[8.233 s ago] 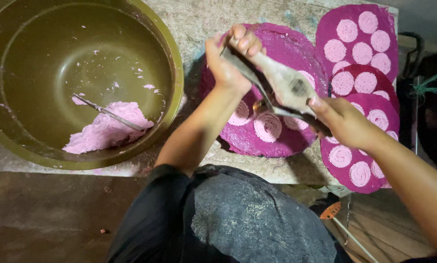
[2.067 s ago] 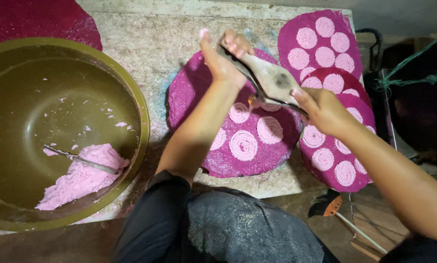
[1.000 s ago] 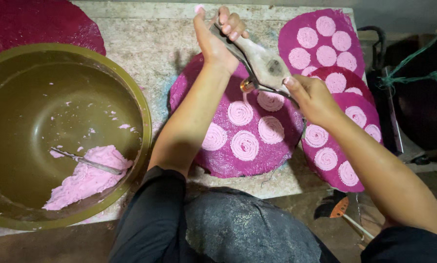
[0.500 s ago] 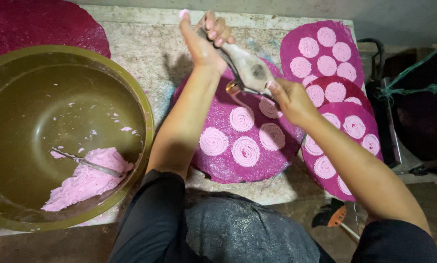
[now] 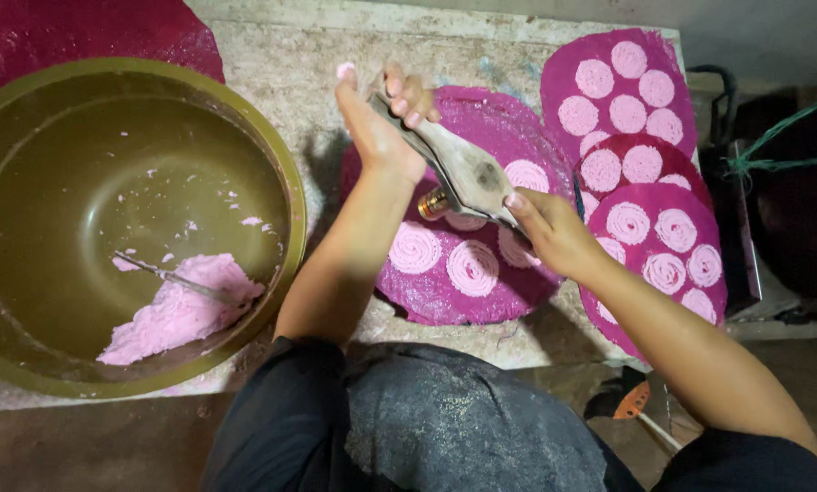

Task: The person sits at a workbench and uses a hand-held wooden extruder to pipe pink paste into spiral rosettes on round magenta boards. They reload paste from a large bowl, wipe the extruder nozzle, press rosettes onto the boards, and stack finished boards aside.

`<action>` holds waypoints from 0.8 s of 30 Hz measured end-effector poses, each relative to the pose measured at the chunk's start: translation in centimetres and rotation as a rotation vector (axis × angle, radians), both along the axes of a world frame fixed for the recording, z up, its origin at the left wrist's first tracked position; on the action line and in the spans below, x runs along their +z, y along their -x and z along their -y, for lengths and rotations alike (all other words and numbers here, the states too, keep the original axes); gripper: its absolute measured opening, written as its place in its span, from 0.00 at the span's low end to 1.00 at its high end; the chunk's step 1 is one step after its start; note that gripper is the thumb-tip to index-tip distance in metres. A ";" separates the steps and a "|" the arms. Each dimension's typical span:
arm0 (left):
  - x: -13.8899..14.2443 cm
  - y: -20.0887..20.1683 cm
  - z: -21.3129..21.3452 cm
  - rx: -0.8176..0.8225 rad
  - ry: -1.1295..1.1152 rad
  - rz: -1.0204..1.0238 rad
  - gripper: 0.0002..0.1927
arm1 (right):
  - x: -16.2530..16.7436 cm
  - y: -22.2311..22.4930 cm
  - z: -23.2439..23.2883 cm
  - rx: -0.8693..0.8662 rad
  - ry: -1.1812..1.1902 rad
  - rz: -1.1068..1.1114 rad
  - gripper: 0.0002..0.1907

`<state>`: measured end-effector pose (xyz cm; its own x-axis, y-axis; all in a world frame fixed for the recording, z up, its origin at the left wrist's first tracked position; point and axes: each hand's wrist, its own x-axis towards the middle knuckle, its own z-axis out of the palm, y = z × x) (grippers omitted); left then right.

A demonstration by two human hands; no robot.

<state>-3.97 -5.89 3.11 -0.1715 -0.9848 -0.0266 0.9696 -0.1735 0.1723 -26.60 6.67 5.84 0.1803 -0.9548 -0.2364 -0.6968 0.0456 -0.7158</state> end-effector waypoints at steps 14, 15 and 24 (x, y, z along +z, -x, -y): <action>-1.4 6.3 -2.2 -0.139 -0.045 0.036 0.29 | -4.1 4.5 -4.9 -0.178 0.004 0.052 0.30; -1.2 6.7 -2.1 -0.156 -0.050 0.034 0.29 | -4.1 4.6 -5.0 -0.187 -0.003 0.063 0.31; -0.3 9.0 -1.5 -0.238 -0.042 0.044 0.28 | -3.4 4.4 -5.0 -0.234 0.100 -0.031 0.30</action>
<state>-12.95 -4.39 2.83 -0.3965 -0.9146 -0.0797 0.8922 -0.4043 0.2013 -31.01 11.69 2.42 -0.0539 -0.9886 -0.1409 -0.6974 0.1382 -0.7032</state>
